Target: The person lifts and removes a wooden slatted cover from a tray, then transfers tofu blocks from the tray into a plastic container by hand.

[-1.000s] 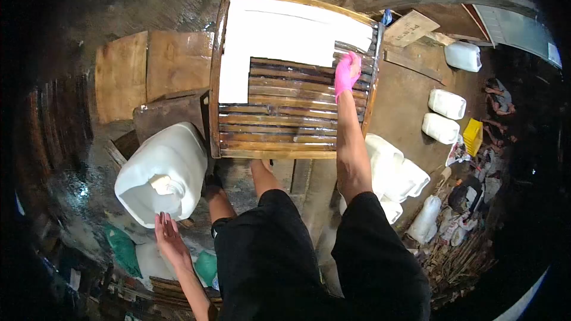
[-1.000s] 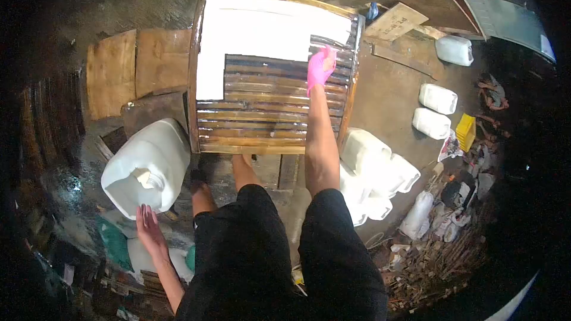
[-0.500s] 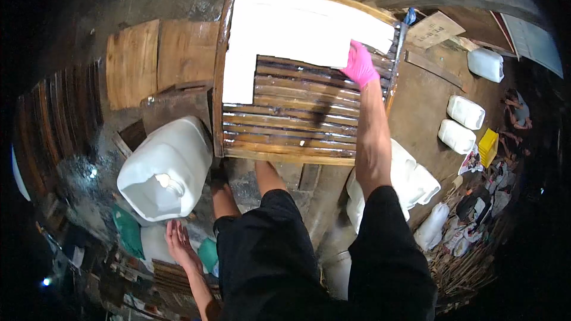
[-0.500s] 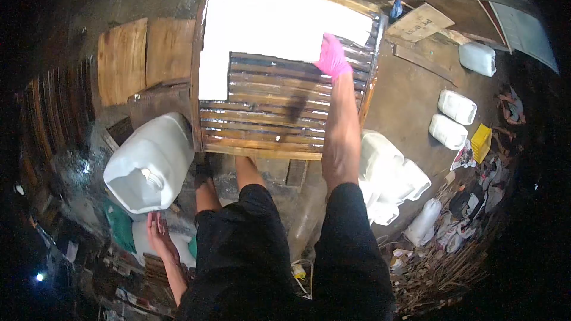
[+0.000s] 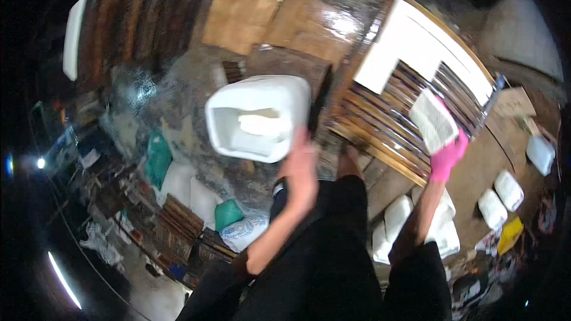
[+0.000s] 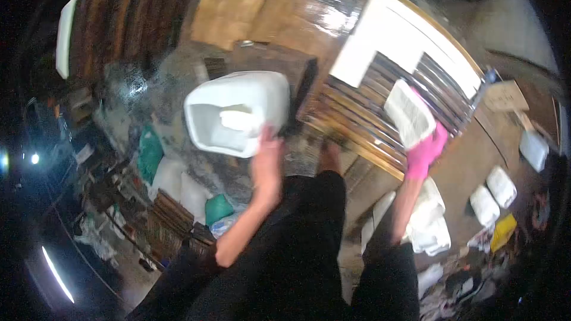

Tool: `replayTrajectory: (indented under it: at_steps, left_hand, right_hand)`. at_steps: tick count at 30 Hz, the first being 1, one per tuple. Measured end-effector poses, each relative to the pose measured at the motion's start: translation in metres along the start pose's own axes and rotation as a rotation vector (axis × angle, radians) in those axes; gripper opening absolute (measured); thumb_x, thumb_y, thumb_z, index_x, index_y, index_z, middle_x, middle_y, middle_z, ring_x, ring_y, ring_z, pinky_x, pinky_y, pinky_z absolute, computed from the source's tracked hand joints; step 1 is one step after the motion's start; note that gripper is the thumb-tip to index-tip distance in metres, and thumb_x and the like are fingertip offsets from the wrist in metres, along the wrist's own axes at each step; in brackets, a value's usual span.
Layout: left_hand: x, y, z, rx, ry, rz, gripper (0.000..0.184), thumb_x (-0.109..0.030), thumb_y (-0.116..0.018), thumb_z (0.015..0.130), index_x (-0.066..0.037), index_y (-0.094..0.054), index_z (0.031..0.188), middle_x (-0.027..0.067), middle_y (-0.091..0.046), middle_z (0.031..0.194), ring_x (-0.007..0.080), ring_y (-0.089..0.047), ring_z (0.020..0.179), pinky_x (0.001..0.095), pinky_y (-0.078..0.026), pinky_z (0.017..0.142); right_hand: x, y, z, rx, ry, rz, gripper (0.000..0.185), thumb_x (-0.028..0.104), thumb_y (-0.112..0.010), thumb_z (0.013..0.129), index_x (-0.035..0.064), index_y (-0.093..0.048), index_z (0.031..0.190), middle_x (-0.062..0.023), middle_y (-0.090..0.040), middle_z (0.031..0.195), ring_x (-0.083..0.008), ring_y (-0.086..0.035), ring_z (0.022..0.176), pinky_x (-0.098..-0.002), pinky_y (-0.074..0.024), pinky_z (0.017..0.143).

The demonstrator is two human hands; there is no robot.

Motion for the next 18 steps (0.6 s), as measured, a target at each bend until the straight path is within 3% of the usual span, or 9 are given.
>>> replayTrajectory:
  at_steps: [2,4,5,7,10,12,13,15,18]
  left_hand:
    - [-0.024,-0.018,-0.021,0.123,-0.063,-0.259,0.061,-0.020,-0.046,0.095,-0.003,-0.015,0.146,0.0115,-0.022,0.149,0.0201,-0.033,0.131,0.0323,-0.028,0.108]
    - [-0.019,-0.022,-0.035,0.154,-0.137,0.235,0.062,-0.019,-0.046,0.095,-0.004,-0.013,0.146,0.0113,-0.020,0.149,0.0204,-0.034,0.130,0.0318,-0.028,0.108]
    - [-0.003,-0.031,-0.030,0.206,-0.367,-0.565,0.059,-0.017,-0.046,0.095,-0.004,-0.017,0.145,0.0117,-0.028,0.143,0.0202,-0.038,0.126,0.0312,-0.030,0.106]
    - [0.034,-0.003,-0.009,0.239,-0.582,-1.394,0.056,-0.015,-0.047,0.095,-0.005,-0.021,0.143,0.0121,-0.036,0.138,0.0201,-0.041,0.123,0.0306,-0.032,0.105]
    - [0.073,0.084,0.063,0.493,-0.735,-1.581,0.053,-0.016,-0.049,0.093,-0.007,-0.026,0.139,0.0104,-0.046,0.126,0.0188,-0.044,0.119,0.0328,-0.036,0.102]
    - [0.130,0.137,0.099,0.546,-0.766,-1.688,0.052,-0.016,-0.050,0.092,-0.007,-0.027,0.138,0.0098,-0.050,0.122,0.0184,-0.045,0.117,0.0335,-0.037,0.101]
    - [0.147,0.132,0.119,0.258,-0.477,-0.972,0.052,-0.019,-0.049,0.093,-0.007,-0.027,0.138,0.0111,-0.047,0.125,0.0193,-0.044,0.119,0.0344,-0.036,0.103]
    - [0.190,0.145,0.143,-0.050,0.500,-1.630,0.057,-0.023,-0.046,0.095,-0.003,-0.020,0.141,0.0138,-0.036,0.138,0.0211,-0.037,0.128,0.0340,-0.032,0.107]
    - [0.147,0.195,0.090,-0.037,0.347,-1.577,0.053,-0.016,-0.042,0.096,0.000,-0.019,0.142,0.0127,-0.027,0.145,0.0216,-0.031,0.134,0.0336,-0.030,0.109]
  right_hand:
    - [0.020,-0.052,-0.061,0.201,0.148,-0.917,0.047,0.025,-0.047,0.089,-0.0040,-0.050,0.125,-0.0176,-0.061,0.113,-0.0252,-0.061,0.099,-0.0379,-0.0483,0.088]
    - [0.051,-0.147,-0.135,0.537,0.061,-0.481,0.048,0.026,-0.051,0.087,0.0000,-0.049,0.128,-0.0160,-0.056,0.120,-0.0253,-0.055,0.108,-0.0365,-0.0429,0.094]
    - [0.067,-0.194,-0.168,0.726,0.002,-0.329,0.050,0.026,-0.053,0.086,0.0020,-0.048,0.129,-0.0152,-0.054,0.124,-0.0253,-0.052,0.112,-0.0358,-0.0401,0.096]
    - [0.073,-0.275,-0.215,0.989,0.078,-0.330,0.053,0.026,-0.057,0.084,0.0060,-0.047,0.132,-0.0137,-0.049,0.131,-0.0254,-0.046,0.121,-0.0344,-0.0347,0.101]
    - [0.027,-0.378,-0.234,1.151,0.171,-0.407,0.055,0.028,-0.059,0.083,0.0076,-0.045,0.133,-0.0132,-0.047,0.135,-0.0263,-0.044,0.125,-0.0346,-0.0315,0.104]
    - [-0.058,-0.430,-0.240,1.281,-0.057,-0.613,0.055,0.033,-0.055,0.082,0.0084,-0.048,0.130,-0.0168,-0.049,0.132,-0.0314,-0.046,0.122,-0.0373,-0.0333,0.103]
    - [-0.089,-0.450,-0.238,1.339,-0.161,-0.699,0.055,0.035,-0.054,0.081,0.0088,-0.050,0.129,-0.0186,-0.051,0.130,-0.0340,-0.047,0.121,-0.0387,-0.0342,0.102]
    - [-0.162,-0.492,-0.222,1.300,-0.195,-0.779,0.053,0.035,-0.053,0.081,0.0088,-0.051,0.128,-0.0183,-0.051,0.129,-0.0338,-0.047,0.120,-0.0389,-0.0349,0.102]
    - [-0.232,-0.533,-0.189,1.115,-0.077,-0.857,0.050,0.034,-0.052,0.082,0.0088,-0.053,0.125,-0.0178,-0.052,0.128,-0.0337,-0.048,0.119,-0.0391,-0.0359,0.101]
Point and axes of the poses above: each hand's wrist, its own z-axis towards the middle knuckle, its own y-axis out of the back of the hand, x = y × z, the point moved 5 cm from there along z, towards the middle knuckle
